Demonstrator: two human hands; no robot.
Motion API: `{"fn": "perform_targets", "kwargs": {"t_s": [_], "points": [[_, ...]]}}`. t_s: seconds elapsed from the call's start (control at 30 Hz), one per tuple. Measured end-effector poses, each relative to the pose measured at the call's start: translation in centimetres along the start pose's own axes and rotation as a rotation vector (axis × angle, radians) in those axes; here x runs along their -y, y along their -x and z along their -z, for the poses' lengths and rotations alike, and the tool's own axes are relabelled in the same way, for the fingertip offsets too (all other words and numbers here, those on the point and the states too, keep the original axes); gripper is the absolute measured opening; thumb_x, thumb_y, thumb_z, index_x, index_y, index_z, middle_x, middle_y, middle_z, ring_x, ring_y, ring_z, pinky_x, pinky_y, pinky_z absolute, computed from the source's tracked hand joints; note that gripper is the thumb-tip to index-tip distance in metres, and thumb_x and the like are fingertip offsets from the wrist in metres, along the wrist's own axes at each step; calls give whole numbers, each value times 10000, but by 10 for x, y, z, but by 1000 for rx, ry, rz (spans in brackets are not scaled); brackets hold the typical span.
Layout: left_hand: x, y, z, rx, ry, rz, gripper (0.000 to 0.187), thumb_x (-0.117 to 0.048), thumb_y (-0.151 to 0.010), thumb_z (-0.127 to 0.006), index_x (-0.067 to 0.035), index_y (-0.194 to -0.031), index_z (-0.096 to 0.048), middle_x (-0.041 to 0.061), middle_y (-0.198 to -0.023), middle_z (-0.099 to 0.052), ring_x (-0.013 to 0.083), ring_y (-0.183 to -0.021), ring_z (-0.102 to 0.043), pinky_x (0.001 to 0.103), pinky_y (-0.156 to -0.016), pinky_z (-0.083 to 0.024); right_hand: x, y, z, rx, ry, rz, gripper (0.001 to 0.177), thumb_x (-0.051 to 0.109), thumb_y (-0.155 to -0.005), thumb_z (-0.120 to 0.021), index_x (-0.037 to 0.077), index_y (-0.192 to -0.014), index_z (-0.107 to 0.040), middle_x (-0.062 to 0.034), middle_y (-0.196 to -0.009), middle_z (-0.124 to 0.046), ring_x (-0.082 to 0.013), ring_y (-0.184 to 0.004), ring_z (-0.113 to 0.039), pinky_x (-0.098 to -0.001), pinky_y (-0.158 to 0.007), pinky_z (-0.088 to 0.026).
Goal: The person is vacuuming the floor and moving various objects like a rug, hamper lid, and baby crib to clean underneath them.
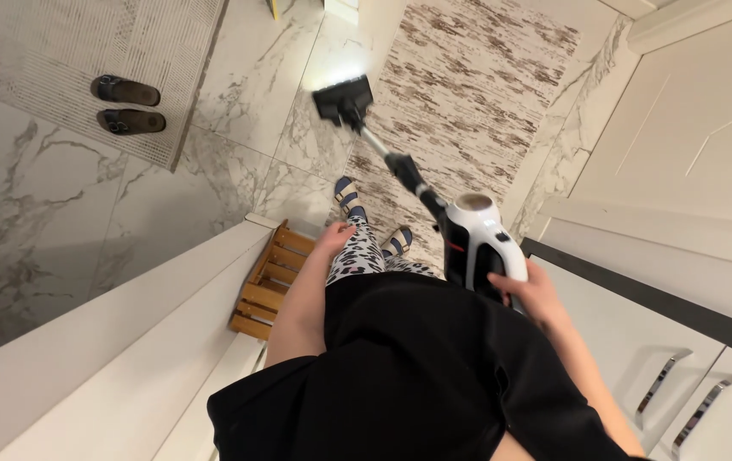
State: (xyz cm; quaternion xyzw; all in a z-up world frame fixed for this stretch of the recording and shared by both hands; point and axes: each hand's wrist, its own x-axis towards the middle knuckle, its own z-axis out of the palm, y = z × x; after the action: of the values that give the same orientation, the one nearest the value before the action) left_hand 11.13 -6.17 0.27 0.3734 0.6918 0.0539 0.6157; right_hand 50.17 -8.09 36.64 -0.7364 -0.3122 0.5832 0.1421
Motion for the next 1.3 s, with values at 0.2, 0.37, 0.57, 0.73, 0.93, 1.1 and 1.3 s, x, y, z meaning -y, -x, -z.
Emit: {"fn": "perform_targets", "kwargs": {"t_s": [0.2, 0.37, 0.57, 0.73, 0.93, 1.1, 1.3], "points": [[24, 6, 36, 103, -35, 167, 756, -594, -904, -643, -37, -1408, -567, 137, -1375, -649, 284, -1240, -638, 408, -1015, -512, -34, -14, 15, -20, -274, -109, 218, 57, -814, -758, 13, -975, -618, -74, -695, -616, -174, -539, -556, -334, -514, -459], [33, 18, 40, 64, -120, 225, 765, -612, -927, -627, -77, -1465, -528, 119, -1436, -604, 273, -1273, -599, 412, -1035, -494, -39, -61, -16, -77, -531, -86, 190, 45, -840, -748, 21, -940, -588, -43, -677, -575, -156, -540, -547, -323, -509, -455], [13, 27, 18, 76, -60, 250, 752, -596, -927, -622, -86, -1470, -519, 114, -1423, -612, 280, -1281, -606, 419, -1046, -498, -22, -98, -45, -51, -567, 48, 197, 23, -841, -737, 20, -954, -575, -44, -674, -575, -165, -520, -548, -333, -494, -456], [13, 26, -1, 51, -48, 73, 746, -580, -912, -654, -48, -1428, -570, 147, -1391, -650, 287, -1279, -619, 409, -1053, -490, -8, -59, -12, -71, -299, 169, 279, 44, -809, -733, 16, -1063, -620, -60, -713, -630, -160, -523, -567, -330, -492, -456], [22, 22, -1, 55, -92, 89, 759, -574, -899, -673, -50, -1436, -558, 161, -1415, -618, 306, -1301, -592, 419, -1051, -485, -33, 30, 25, -161, 188, 111, 426, 162, -757, -806, 42, -1140, -664, -34, -780, -694, -112, -612, -611, -299, -560, -503], [19, 13, 4, 85, -159, 146, 733, -566, -900, -677, -49, -1412, -586, 155, -1387, -646, 304, -1272, -619, 415, -1057, -488, -88, 48, 38, -205, -68, -54, 355, 170, -781, -826, -9, -1056, -692, -54, -735, -678, -142, -594, -600, -308, -557, -475], [-47, 19, 17, 83, -225, 131, 630, -524, -940, -631, -84, -1390, -600, 107, -1363, -653, 289, -1242, -613, 403, -1053, -475, -126, -28, 19, -176, -546, -15, 236, 116, -872, -779, 10, -928, -575, -45, -657, -577, -162, -526, -554, -343, -492, -447]]}}
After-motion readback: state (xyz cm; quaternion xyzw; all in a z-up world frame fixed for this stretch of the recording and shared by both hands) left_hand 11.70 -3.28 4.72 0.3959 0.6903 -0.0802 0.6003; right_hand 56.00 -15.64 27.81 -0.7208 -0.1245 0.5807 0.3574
